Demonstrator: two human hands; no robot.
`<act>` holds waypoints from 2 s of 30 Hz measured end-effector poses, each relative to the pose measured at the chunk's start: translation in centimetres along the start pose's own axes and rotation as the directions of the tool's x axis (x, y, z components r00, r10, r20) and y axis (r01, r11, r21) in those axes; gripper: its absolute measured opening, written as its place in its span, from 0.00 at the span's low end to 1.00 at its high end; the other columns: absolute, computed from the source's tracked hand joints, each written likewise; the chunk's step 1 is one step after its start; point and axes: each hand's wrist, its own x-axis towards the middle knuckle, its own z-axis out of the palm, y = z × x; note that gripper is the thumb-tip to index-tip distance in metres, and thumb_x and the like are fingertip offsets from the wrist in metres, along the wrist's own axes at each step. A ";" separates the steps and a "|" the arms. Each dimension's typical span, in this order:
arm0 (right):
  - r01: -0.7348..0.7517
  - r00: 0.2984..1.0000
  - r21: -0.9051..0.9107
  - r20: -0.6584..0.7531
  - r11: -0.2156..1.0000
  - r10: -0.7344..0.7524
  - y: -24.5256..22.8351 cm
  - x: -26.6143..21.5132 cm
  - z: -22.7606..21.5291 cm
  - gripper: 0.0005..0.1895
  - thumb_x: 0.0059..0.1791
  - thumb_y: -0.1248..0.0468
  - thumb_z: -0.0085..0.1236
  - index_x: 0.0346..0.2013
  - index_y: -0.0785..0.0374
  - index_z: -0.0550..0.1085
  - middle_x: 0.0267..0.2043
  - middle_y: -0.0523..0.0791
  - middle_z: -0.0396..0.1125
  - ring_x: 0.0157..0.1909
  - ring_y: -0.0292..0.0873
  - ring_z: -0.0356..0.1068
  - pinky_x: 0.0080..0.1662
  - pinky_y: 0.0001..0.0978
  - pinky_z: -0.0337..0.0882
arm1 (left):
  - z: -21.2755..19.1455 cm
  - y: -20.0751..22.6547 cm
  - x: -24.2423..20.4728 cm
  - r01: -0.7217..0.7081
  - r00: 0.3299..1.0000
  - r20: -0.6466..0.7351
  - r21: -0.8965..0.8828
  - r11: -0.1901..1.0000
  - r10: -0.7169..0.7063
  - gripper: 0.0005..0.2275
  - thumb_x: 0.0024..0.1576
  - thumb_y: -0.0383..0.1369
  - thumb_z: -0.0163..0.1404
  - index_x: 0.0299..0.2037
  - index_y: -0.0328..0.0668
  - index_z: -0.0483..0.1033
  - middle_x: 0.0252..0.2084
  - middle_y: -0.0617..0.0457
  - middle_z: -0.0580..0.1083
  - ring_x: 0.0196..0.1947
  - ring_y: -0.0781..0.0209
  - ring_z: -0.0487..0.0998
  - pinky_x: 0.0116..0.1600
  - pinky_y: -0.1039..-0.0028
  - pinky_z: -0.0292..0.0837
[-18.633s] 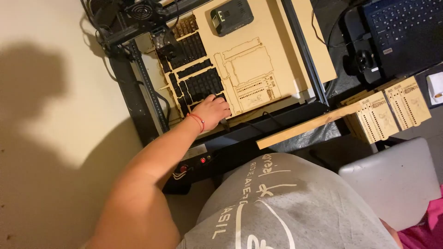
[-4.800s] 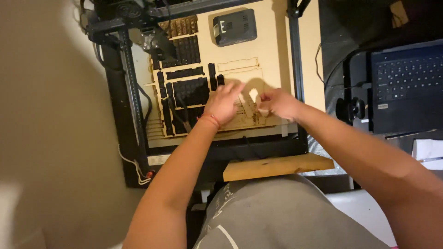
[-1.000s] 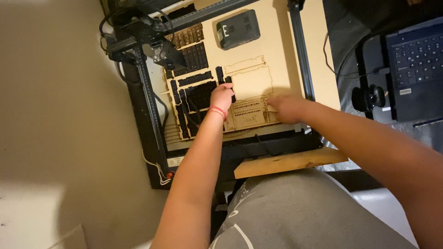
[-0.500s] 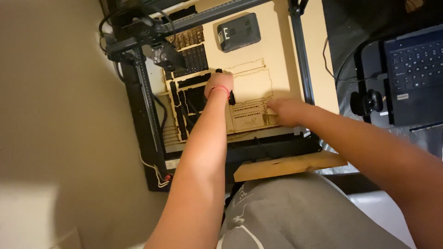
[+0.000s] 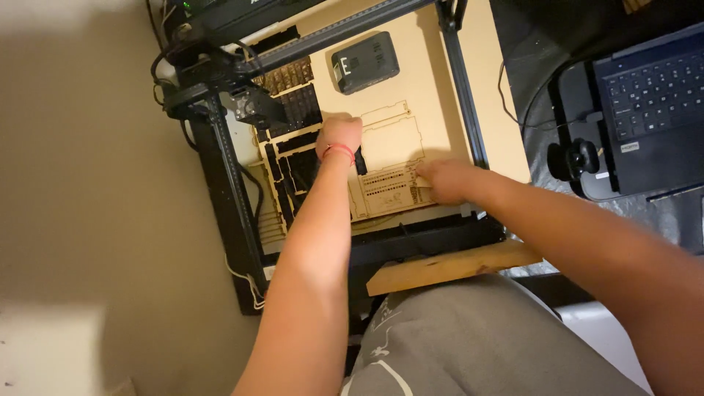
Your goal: The person removes laser-cut wooden pieces from a sheet on a 3D printer bed and places them on a nearby desk. They continue to pop out additional pieces and inspect them by hand.
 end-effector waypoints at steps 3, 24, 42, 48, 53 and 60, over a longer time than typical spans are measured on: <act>0.010 1.000 0.041 -0.006 0.999 -0.010 0.1 -0.1 -0.1 0.36 0.46 0.54 0.46 0.70 0.52 0.58 0.63 0.50 0.64 0.65 0.54 0.64 0.65 0.46 0.63 | 0.2 -0.1 -1.3 -0.169 0.978 -0.111 0.087 0.982 0.178 0.17 0.53 0.44 0.41 0.45 0.55 0.81 0.48 0.52 0.78 0.55 0.50 0.76 0.60 0.61 0.72; -0.077 0.996 0.426 -0.003 0.902 0.086 -4.4 -6.6 -7.0 0.32 0.49 0.65 0.45 0.68 0.54 0.50 0.45 0.55 0.71 0.51 0.56 0.73 0.55 0.50 0.71 | 5.2 -6.1 3.4 -0.481 0.828 -0.166 0.280 0.831 0.536 0.17 0.52 0.34 0.45 0.53 0.49 0.71 0.55 0.51 0.68 0.61 0.48 0.68 0.61 0.57 0.67; -0.123 0.980 -0.038 0.156 0.992 0.127 -4.9 -6.7 -9.0 0.35 0.50 0.64 0.46 0.73 0.58 0.52 0.51 0.55 0.72 0.57 0.54 0.72 0.57 0.44 0.72 | 5.9 -5.0 6.5 -0.372 0.908 -0.062 0.330 0.867 0.413 0.15 0.52 0.37 0.45 0.51 0.59 0.70 0.57 0.57 0.64 0.64 0.55 0.61 0.61 0.60 0.64; -0.111 0.988 -0.110 0.097 0.988 0.122 -3.9 -6.2 -6.9 0.37 0.50 0.68 0.42 0.74 0.59 0.47 0.50 0.54 0.73 0.54 0.53 0.74 0.54 0.45 0.74 | 5.2 -4.2 5.8 -0.404 0.879 -0.054 0.446 0.799 0.474 0.10 0.53 0.32 0.41 0.41 0.48 0.74 0.51 0.51 0.69 0.57 0.48 0.67 0.57 0.57 0.66; -0.023 0.988 -0.125 -0.154 0.992 0.003 -0.5 -3.1 -3.6 0.18 0.47 0.60 0.51 0.51 0.58 0.70 0.41 0.47 0.74 0.46 0.48 0.77 0.46 0.39 0.77 | 4.3 -4.9 3.2 -0.465 0.845 -0.136 0.290 0.837 0.517 0.13 0.53 0.34 0.43 0.48 0.48 0.69 0.51 0.49 0.69 0.59 0.47 0.67 0.62 0.55 0.64; -0.069 0.960 -0.127 -0.279 0.989 0.031 -2.3 -5.1 -3.6 0.15 0.50 0.62 0.43 0.52 0.57 0.67 0.38 0.45 0.73 0.42 0.50 0.77 0.43 0.43 0.77 | 3.9 -5.8 4.5 -0.477 0.827 -0.246 0.171 0.862 0.506 0.18 0.56 0.34 0.43 0.58 0.51 0.69 0.53 0.46 0.67 0.56 0.43 0.72 0.61 0.55 0.70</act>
